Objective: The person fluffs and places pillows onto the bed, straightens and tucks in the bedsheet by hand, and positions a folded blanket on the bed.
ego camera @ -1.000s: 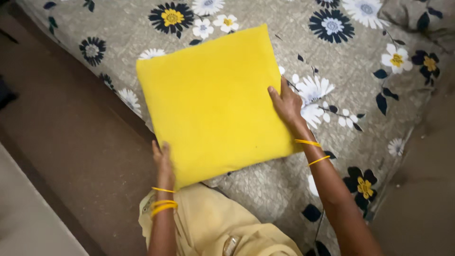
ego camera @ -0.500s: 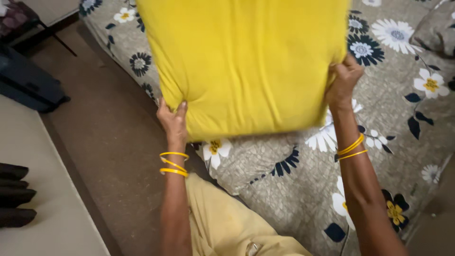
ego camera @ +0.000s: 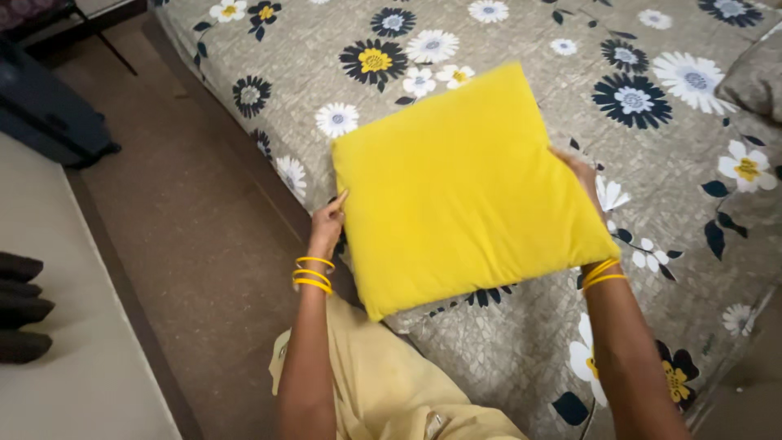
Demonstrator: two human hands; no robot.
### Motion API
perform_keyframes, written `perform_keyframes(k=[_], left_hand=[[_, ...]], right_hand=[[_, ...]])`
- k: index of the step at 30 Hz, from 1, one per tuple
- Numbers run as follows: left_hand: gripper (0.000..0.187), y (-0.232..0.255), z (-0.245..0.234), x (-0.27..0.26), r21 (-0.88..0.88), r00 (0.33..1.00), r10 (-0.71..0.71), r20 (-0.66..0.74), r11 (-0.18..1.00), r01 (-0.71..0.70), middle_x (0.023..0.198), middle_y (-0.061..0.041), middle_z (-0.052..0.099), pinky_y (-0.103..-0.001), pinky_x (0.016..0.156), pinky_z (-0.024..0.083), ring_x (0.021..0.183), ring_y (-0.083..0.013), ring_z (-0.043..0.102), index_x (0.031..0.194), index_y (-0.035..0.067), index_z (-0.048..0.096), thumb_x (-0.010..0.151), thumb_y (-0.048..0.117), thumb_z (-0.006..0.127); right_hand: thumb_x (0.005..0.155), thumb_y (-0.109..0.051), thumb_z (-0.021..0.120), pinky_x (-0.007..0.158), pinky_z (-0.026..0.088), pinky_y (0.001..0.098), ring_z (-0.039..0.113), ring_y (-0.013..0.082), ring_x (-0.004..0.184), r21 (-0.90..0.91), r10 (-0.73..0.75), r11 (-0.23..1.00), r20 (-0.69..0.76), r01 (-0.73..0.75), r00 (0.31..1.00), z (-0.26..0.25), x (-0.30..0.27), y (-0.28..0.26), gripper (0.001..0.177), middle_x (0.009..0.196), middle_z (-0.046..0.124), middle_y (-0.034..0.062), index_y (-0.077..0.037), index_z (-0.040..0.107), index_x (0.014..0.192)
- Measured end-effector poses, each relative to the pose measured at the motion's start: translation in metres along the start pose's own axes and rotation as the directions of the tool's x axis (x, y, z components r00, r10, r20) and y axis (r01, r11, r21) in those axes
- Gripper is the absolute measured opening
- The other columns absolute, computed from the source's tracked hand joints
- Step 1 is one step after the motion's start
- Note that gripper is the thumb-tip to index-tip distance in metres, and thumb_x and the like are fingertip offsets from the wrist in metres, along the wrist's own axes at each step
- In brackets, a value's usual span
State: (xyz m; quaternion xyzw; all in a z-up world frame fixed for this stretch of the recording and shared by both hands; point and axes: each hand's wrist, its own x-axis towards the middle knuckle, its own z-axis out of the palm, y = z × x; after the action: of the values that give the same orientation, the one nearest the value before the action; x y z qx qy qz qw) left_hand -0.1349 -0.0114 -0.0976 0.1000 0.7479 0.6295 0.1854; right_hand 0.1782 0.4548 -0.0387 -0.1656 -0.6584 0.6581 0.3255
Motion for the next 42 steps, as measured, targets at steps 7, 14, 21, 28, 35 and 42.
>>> perform_keyframes(k=[7,14,21,28,35,42], left_hand=[[0.052,0.037,0.012,-0.024,0.284,0.886,0.449,-0.114,0.870,-0.404,0.152,-0.019,0.056,-0.045,0.118,0.034,0.139,-0.0324,0.048,0.152,0.003,0.047,0.107,0.030,0.050],[0.081,0.157,0.101,-0.097,0.778,0.767,0.630,0.121,0.420,-0.467,0.170,-0.021,0.017,-0.086,0.107,0.008,0.155,-0.0501,-0.002,0.162,0.018,0.028,0.095,0.058,0.052],[0.083,0.137,0.138,-0.119,0.819,0.817,0.412,0.404,0.236,-0.524,0.170,-0.015,0.010,-0.088,0.105,0.007,0.156,-0.0424,-0.002,0.161,0.022,0.028,0.092,0.052,0.062],[0.081,0.144,0.134,-0.127,0.816,0.838,0.399,0.373,0.289,-0.501,0.170,-0.014,0.014,-0.086,0.106,0.008,0.157,-0.0411,0.001,0.160,0.022,0.029,0.091,0.049,0.062],[0.080,0.148,0.132,-0.126,0.806,0.842,0.393,0.370,0.314,-0.501,0.168,-0.014,0.019,-0.086,0.106,0.007,0.155,-0.0409,0.004,0.157,0.019,0.035,0.089,0.050,0.063],[0.072,0.187,0.120,-0.084,0.745,0.926,0.170,0.336,0.554,-0.372,0.162,-0.009,0.040,-0.087,0.112,0.006,0.158,-0.0399,0.009,0.155,0.018,0.041,0.096,0.054,0.059]], right_hand=[[0.099,-0.007,0.064,0.081,0.055,0.0382,0.068,0.0229,0.091,-0.395,0.208,0.898,-0.010,-0.195,0.978,-0.021,0.022,-0.045,0.028,0.107,0.073,0.0238,0.016,0.071,0.112],[0.108,-0.018,0.064,0.112,0.049,0.0466,0.055,0.0440,0.139,-0.850,-0.499,0.330,0.212,0.410,0.840,0.065,0.013,-0.134,0.045,0.153,0.054,0.0277,0.001,0.056,0.148],[0.107,-0.040,0.045,0.123,0.019,0.0624,0.029,0.0499,0.153,-0.863,-0.188,0.068,0.482,0.500,0.856,0.150,0.016,-0.042,0.065,0.161,0.035,0.0349,0.008,0.045,0.152],[0.106,-0.041,0.053,0.116,0.040,0.0494,0.048,0.0388,0.143,-0.913,0.173,0.294,0.342,0.283,0.924,0.162,0.028,-0.094,0.047,0.150,0.057,0.0212,-0.003,0.061,0.134],[0.102,-0.030,0.062,0.116,0.032,0.0637,0.033,0.0497,0.147,-0.815,-0.426,-0.003,0.526,0.580,0.736,0.231,0.051,-0.051,0.058,0.154,0.044,0.0342,0.007,0.052,0.144],[0.109,-0.040,0.056,0.112,0.040,0.0582,0.044,0.0453,0.142,-0.811,-0.244,0.311,0.437,0.497,0.866,0.200,0.116,-0.059,0.049,0.147,0.054,0.0288,0.003,0.061,0.133]])
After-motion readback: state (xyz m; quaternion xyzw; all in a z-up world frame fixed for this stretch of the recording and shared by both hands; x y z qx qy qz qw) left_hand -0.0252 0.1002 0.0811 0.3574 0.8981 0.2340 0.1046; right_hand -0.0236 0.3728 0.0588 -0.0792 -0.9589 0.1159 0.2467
